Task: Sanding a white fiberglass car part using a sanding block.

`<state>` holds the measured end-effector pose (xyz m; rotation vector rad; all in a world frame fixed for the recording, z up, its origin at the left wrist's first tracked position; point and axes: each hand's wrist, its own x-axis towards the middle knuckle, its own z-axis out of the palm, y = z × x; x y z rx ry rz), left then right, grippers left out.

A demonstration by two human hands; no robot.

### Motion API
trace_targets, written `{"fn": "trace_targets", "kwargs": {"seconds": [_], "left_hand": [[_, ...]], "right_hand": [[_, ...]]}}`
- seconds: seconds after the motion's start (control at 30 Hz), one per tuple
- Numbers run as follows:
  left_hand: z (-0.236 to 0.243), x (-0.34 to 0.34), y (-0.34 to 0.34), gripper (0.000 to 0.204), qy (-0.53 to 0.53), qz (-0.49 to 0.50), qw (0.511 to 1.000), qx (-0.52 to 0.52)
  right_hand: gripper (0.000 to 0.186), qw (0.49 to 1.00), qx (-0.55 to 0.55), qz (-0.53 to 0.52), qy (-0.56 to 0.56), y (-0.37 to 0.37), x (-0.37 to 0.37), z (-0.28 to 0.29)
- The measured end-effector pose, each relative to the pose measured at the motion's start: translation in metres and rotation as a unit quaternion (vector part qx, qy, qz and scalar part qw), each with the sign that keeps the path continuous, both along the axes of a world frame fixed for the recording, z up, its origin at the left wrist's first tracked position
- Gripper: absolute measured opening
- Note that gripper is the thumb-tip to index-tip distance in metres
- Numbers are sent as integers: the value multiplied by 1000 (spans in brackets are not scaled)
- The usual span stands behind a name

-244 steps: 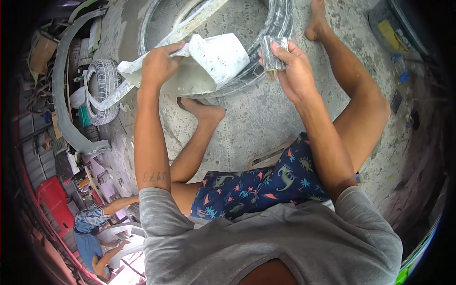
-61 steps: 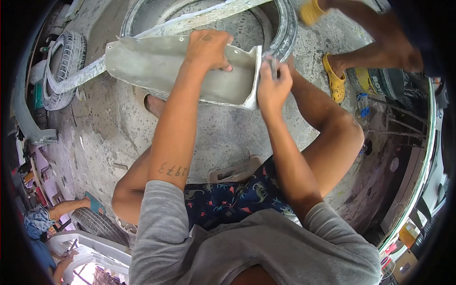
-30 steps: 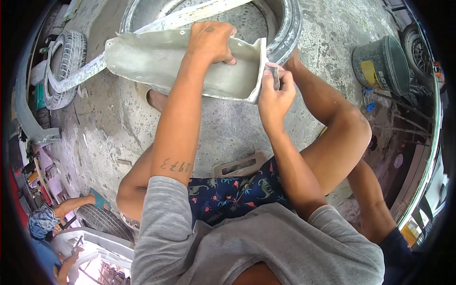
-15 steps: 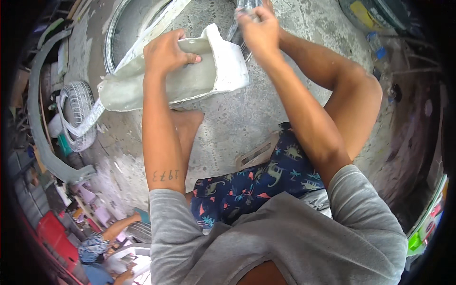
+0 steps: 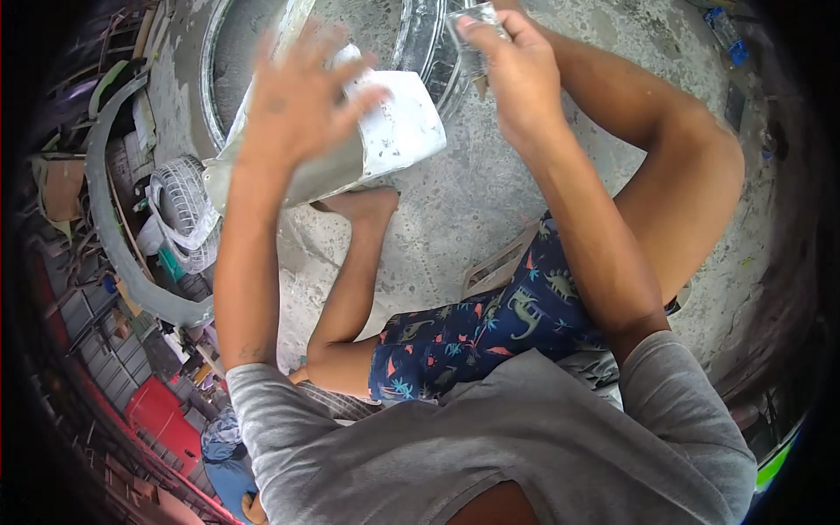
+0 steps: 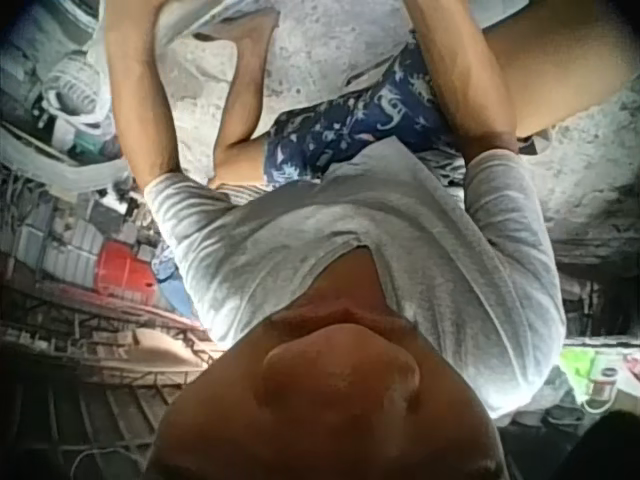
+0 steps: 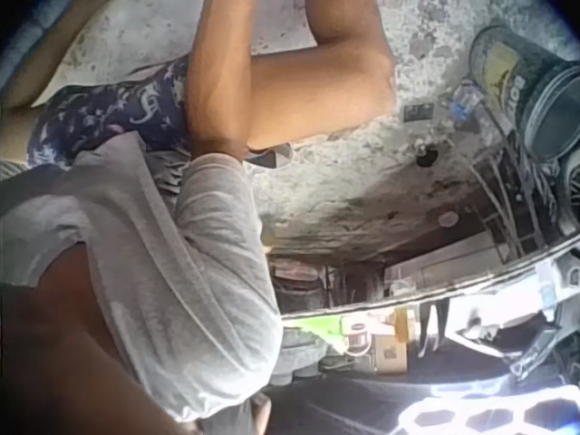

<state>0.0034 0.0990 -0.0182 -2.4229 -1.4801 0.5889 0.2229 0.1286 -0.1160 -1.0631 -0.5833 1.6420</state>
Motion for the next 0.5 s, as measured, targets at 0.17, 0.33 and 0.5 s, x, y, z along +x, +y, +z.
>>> {"fn": "trace_targets", "kwargs": {"seconds": [0.17, 0.33, 0.5], "left_hand": [[14, -53, 31, 61, -366, 221, 896, 120], [-15, -90, -4, 63, -345, 341, 874, 15], [-46, -107, -45, 63, -280, 325, 903, 26]], "right_hand": [[20, 994, 15, 69, -89, -18, -9, -15], [25, 962, 137, 94, -216, -28, -30, -43], [23, 891, 306, 45, -333, -86, -27, -44]]}}
